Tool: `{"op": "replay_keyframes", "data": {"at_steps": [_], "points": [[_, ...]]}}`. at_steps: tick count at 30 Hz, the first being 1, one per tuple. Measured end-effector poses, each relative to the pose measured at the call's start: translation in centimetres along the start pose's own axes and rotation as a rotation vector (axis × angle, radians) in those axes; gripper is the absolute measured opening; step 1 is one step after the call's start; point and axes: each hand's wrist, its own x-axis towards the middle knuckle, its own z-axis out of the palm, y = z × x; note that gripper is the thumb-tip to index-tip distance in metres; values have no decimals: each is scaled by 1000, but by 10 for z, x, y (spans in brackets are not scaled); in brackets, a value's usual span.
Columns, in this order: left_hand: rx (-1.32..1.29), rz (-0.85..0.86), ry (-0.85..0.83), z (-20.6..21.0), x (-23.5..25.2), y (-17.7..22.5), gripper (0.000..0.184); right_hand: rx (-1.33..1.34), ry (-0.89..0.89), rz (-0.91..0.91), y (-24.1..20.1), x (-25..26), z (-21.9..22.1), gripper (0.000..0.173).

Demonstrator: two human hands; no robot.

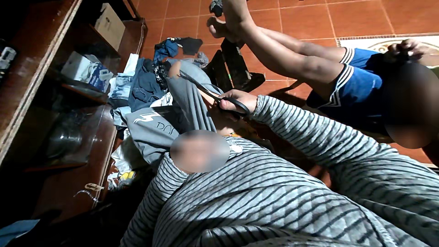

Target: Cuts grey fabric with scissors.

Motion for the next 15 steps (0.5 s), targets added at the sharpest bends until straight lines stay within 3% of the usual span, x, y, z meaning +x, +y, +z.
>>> {"op": "replay_keyframes", "data": {"at_steps": [15], "points": [[-40, -75, -120, -3, 5, 0, 27, -67, -5, 80, -22, 19, -8, 46]]}}
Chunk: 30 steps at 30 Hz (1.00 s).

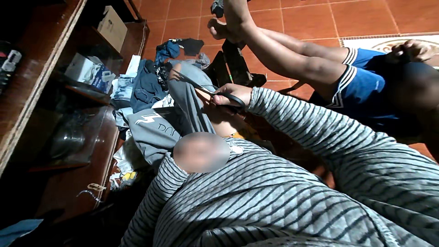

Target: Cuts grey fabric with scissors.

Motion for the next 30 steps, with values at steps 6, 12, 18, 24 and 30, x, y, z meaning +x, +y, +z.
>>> {"op": "replay_keyframes", "data": {"at_steps": [6, 12, 18, 24, 30], "points": [[-23, 6, -30, 0, 1, 0, 25, 19, 6, -7, 4, 0, 4, 42], [-37, 19, -62, -1, 4, 0, 26, 30, -19, -15, -1, 5, 3, 51], [180, 44, -159, -17, 20, 3, 30, 60, -15, 5, 0, 9, 4, 55], [334, 237, 218, -48, 89, 10, 42, 211, 13, -76, 31, 23, 7, 37], [655, -493, -300, -77, 157, 8, 71, -74, 177, 180, -23, -9, 24, 30]]}}
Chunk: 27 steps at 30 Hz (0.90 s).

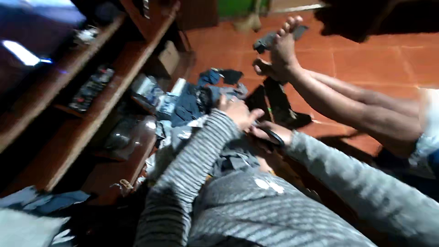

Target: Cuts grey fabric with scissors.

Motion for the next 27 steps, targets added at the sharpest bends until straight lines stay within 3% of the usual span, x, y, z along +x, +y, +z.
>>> {"op": "replay_keyframes", "data": {"at_steps": [1, 4, 10, 19, 27], "points": [[30, -55, -115, -6, 6, 3, 78, -43, 43, 106, -17, -7, 5, 34], [11, -118, -292, -23, 10, 15, 86, 66, -28, -128, 28, 19, -2, 45], [42, -152, -306, -24, 13, 23, 83, 163, -96, -199, 35, 25, 2, 43], [-5, -155, -362, -42, 7, 23, 84, 152, -178, -172, 32, 34, -3, 71], [-80, -226, -376, -57, 5, 30, 76, 113, -77, -67, 18, 26, 6, 42]]}}
